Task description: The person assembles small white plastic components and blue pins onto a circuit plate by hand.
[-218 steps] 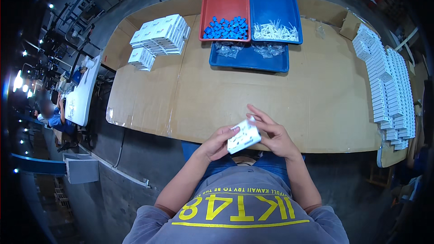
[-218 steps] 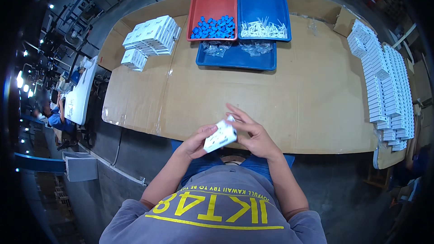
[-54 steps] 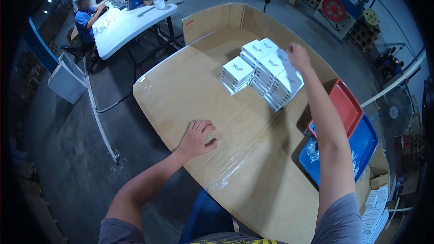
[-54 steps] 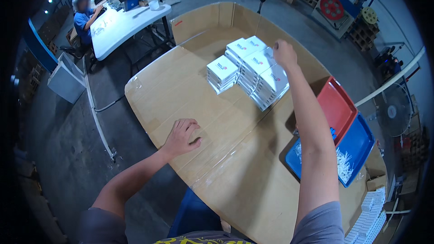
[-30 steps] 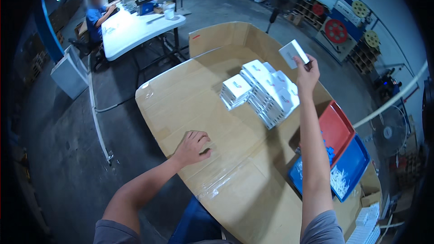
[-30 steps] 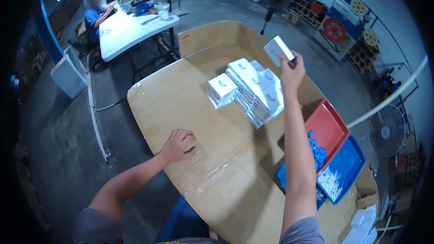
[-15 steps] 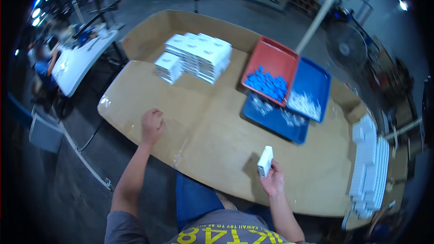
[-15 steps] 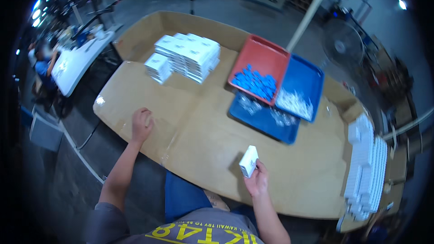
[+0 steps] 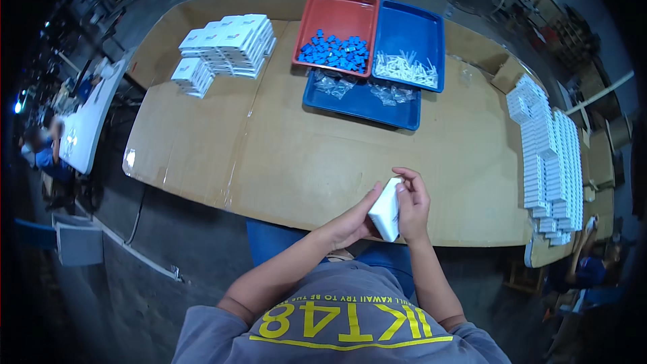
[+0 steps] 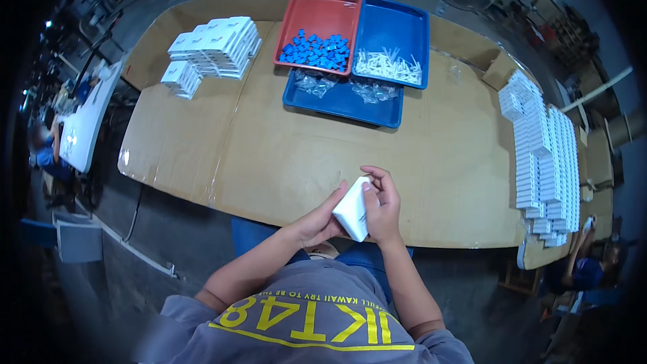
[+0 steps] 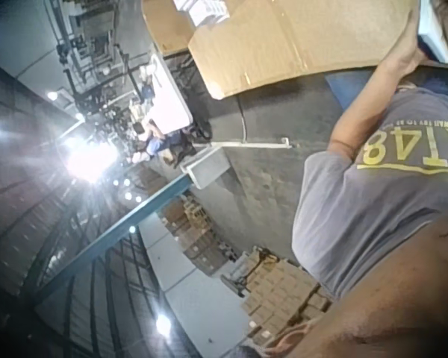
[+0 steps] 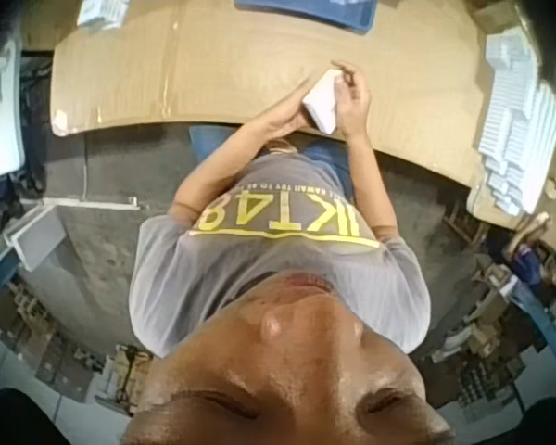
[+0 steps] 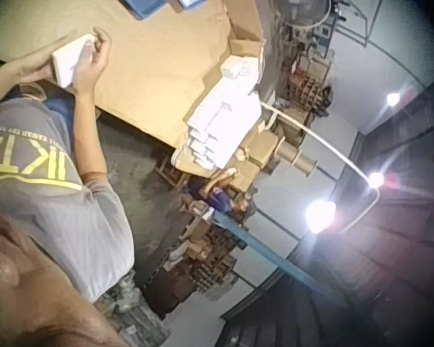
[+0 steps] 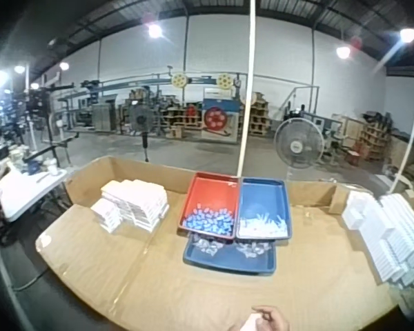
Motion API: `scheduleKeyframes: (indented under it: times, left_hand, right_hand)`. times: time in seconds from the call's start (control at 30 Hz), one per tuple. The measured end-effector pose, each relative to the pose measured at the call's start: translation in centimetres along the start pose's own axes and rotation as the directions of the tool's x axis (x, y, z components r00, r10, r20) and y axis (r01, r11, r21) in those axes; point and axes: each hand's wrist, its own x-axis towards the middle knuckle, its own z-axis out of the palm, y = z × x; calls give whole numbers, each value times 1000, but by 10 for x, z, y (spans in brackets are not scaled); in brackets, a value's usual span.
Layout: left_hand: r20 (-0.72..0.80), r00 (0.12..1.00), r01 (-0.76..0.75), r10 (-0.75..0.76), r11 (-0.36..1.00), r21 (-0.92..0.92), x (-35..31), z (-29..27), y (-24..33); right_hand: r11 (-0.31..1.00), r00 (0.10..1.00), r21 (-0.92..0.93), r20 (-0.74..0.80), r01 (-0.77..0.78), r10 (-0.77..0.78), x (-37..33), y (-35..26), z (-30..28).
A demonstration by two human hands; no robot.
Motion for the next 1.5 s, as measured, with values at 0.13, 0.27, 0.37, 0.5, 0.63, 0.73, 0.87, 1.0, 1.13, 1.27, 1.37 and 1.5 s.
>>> scheduleKeyframes:
  times: [0.13, 0.27, 0.37, 0.5, 0.63, 0.73, 0.87, 1.0, 1.13, 1.27, 1.37, 1.5]
  left_hand:
    - [-68, 995, -77, 75, 997, -20, -5, 1, -5]
    - [-229, 953, -204, 199, 979, 3, -3, 11, -18]
    - [-275, 950, -166, 150, 986, -34, -2, 12, -19]
    - [-242, 961, -124, 136, 990, 63, 2, 15, -18]
    - [-356, 917, -175, 182, 983, 52, 6, 30, -24]
    - [-373, 914, -183, 161, 983, -24, 6, 28, -28]
    - [-380, 902, -233, 203, 972, -34, 7, 28, -32]
    - [-386, 888, -283, 250, 959, -29, 9, 17, -35]
    - [-411, 882, -254, 229, 967, -5, 4, 17, -32]
    - [-441, 869, -254, 224, 967, -9, 4, 11, -29]
    - [-479, 841, -294, 250, 956, -17, -2, 12, -26]
    - [-482, 839, -312, 253, 949, -44, -2, 6, -22]
  right_hand:
    - [944, 966, -213, 107, 253, -235, -4, 6, -3]
    - [841, 874, -267, 273, 471, -402, -6, 1, -6]
    - [848, 874, -274, 324, 453, -362, -14, 10, -6]
    - [805, 842, -280, 310, 524, -441, -11, 34, -7]
    - [796, 829, -259, 299, 548, -474, -13, 45, -7]
    - [789, 821, -259, 311, 558, -478, -13, 48, -5]
    - [774, 805, -247, 309, 583, -507, -13, 53, -2]
    - [742, 784, -260, 269, 618, -559, -14, 58, 5]
    - [734, 773, -247, 244, 633, -585, -15, 66, 12]
    - [801, 830, -240, 269, 549, -488, -14, 56, 19]
    - [848, 849, -203, 331, 489, -411, -10, 47, 23]
    - [801, 800, -206, 381, 562, -463, -4, 54, 28]
